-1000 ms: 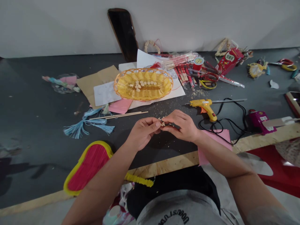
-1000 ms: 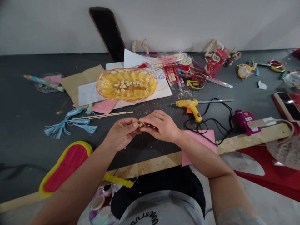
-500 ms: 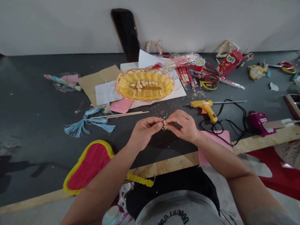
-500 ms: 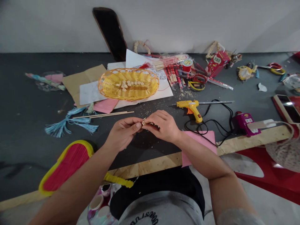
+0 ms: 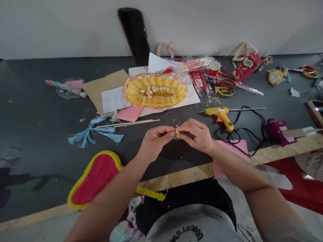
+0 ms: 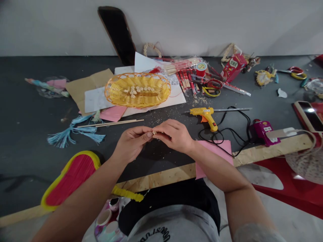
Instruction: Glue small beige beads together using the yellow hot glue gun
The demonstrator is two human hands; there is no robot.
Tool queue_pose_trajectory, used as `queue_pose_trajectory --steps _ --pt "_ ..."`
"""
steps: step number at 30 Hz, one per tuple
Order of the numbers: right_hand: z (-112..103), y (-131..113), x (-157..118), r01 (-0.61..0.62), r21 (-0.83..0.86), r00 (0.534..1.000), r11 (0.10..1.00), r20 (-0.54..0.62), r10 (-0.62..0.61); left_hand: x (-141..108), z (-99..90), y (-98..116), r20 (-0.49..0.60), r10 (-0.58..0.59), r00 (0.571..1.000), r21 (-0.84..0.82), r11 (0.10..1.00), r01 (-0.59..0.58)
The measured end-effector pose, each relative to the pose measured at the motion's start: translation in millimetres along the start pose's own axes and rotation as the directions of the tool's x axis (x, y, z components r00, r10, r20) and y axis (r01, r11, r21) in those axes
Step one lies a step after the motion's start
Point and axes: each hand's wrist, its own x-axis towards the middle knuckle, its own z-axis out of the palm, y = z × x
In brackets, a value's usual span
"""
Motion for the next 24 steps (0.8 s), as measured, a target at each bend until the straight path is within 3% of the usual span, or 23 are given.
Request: queue_pose_trajectory --steps 13,24 --pt "1.8 2.1 -1.6 -0.043 0.048 0.999 0.998 0.02 0.042 0.7 -2.7 -1.9 0.009 0.052 0.999 0.071 0.996 -0.053" --pt "2.7 3.7 -3.3 -0.029 0.039 0.999 0.999 0.03 0.028 1.1 -0.9 1.5 0.04 -0.026 0.999 -0.01 1.0 0.027"
